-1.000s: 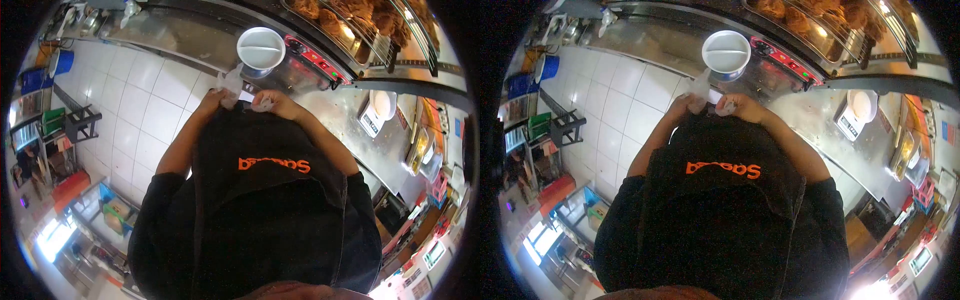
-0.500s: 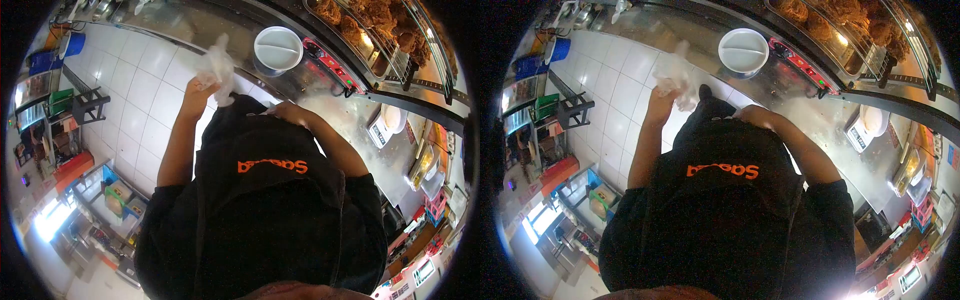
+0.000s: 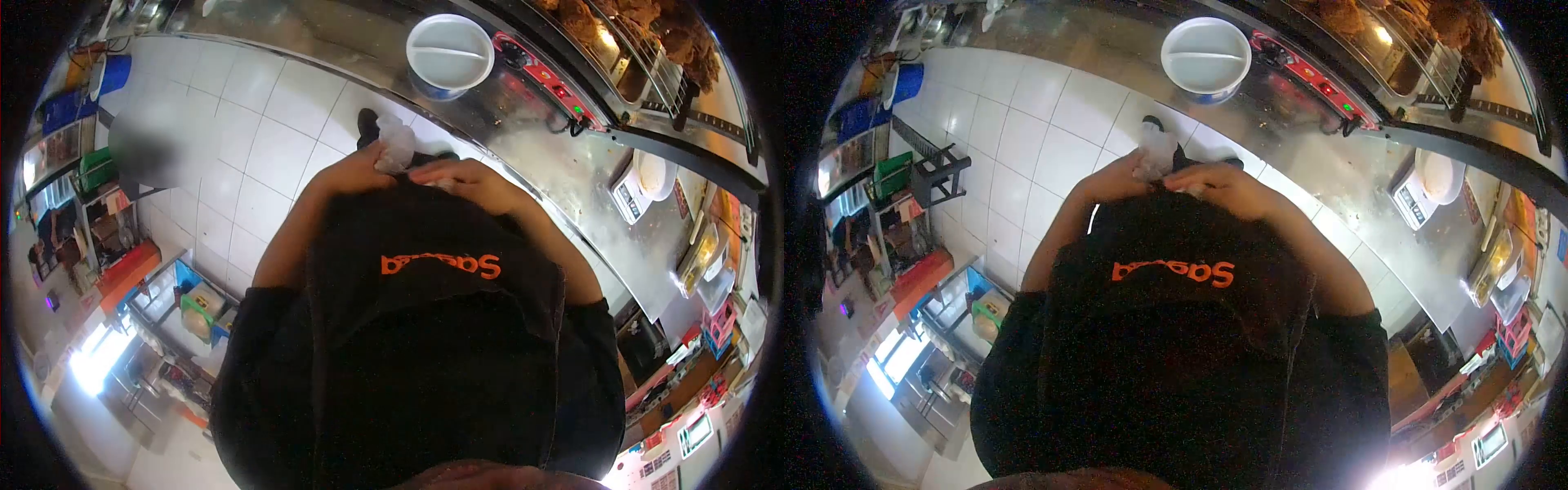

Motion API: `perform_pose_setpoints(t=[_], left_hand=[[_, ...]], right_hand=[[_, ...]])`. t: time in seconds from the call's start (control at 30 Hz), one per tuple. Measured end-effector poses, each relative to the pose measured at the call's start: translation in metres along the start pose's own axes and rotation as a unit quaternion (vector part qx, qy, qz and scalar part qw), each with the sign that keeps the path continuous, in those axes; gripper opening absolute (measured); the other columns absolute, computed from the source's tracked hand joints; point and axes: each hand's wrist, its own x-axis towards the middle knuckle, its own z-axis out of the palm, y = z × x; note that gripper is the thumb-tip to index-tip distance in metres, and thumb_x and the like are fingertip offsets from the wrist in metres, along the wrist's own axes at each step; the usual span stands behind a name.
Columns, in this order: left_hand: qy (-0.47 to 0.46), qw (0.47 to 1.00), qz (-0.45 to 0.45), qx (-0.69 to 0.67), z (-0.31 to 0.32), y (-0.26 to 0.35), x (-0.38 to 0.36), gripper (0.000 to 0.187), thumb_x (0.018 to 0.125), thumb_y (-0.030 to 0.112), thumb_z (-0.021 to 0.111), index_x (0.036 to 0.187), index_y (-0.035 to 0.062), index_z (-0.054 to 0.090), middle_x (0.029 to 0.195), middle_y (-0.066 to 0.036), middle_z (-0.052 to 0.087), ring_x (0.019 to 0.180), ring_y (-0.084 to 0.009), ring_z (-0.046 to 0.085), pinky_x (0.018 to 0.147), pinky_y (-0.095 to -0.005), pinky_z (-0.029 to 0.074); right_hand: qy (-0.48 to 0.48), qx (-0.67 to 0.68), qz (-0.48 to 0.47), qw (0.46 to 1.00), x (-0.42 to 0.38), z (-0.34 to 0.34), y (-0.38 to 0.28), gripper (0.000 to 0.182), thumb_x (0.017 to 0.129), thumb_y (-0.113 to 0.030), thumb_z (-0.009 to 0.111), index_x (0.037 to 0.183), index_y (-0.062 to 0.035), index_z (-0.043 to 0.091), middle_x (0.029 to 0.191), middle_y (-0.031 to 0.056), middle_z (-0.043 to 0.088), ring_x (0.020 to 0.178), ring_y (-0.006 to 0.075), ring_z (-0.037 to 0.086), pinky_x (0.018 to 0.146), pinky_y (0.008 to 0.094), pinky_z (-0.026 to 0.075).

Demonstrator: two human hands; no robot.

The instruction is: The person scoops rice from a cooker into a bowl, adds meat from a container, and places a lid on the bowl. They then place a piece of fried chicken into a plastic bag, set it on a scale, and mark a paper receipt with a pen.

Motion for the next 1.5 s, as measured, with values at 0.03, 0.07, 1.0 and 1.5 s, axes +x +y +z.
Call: perform_pose_setpoints(t=[0.03, 0.07, 1.0, 1.5], left_hand=[[-0.009, 0.999, -0.033, -0.012, -0.001, 0.007, 0.004, 0.082, 0.066, 0.030, 0.081, 0.131, -0.0016, 0.043, 0.122, -0.025, 0.055, 0.116, -0.0316, 0.055, 0.095, -0.0381, 0.045], [-0.020, 0.997, -0.044, 0.064, -0.002, 0.008, 0.012, 0.082, 0.065, 0.029, 0.081, 0.131, -0.0011, 0.043, 0.122, -0.025, 0.055, 0.116, -0.0331, 0.054, 0.096, -0.0392, 0.044], [0.000, 0.878, 0.477, 0.035, -0.080, 0.209, -0.071, 0.030, 0.092, 0.021, 0.052, 0.109, -0.0028, 0.061, 0.102, -0.011, 0.061, 0.095, -0.0201, 0.057, 0.084, -0.0316, 0.043], [0.415, 0.653, 0.528, 0.350, -0.076, 0.290, -0.076, 0.031, 0.092, 0.028, 0.057, 0.103, -0.0003, 0.061, 0.107, -0.013, 0.057, 0.100, -0.0265, 0.054, 0.087, -0.0360, 0.042]], right_hand=[[-0.008, -0.006, 0.000, 1.000, 0.009, 0.005, 0.009, 0.029, 0.093, -0.009, 0.054, 0.120, -0.0001, 0.060, 0.128, 0.0146, 0.058, 0.120, 0.0250, 0.054, 0.102, 0.0361, 0.041], [-0.016, -0.013, -0.001, 1.000, 0.017, 0.010, 0.008, 0.030, 0.093, -0.008, 0.053, 0.121, 0.0000, 0.059, 0.128, 0.0151, 0.058, 0.120, 0.0260, 0.054, 0.102, 0.0368, 0.041], [0.207, -0.021, -0.111, 0.972, -0.037, -0.017, -0.207, 0.016, 0.084, -0.010, 0.072, 0.096, 0.0000, 0.068, 0.082, 0.0040, 0.068, 0.074, 0.0067, 0.060, 0.071, 0.0198, 0.049], [0.503, -0.093, -0.196, 0.836, -0.054, 0.004, -0.224, 0.006, 0.081, -0.004, 0.070, 0.082, 0.0007, 0.066, 0.066, 0.0018, 0.063, 0.057, 0.0047, 0.054, 0.051, 0.0211, 0.042]])
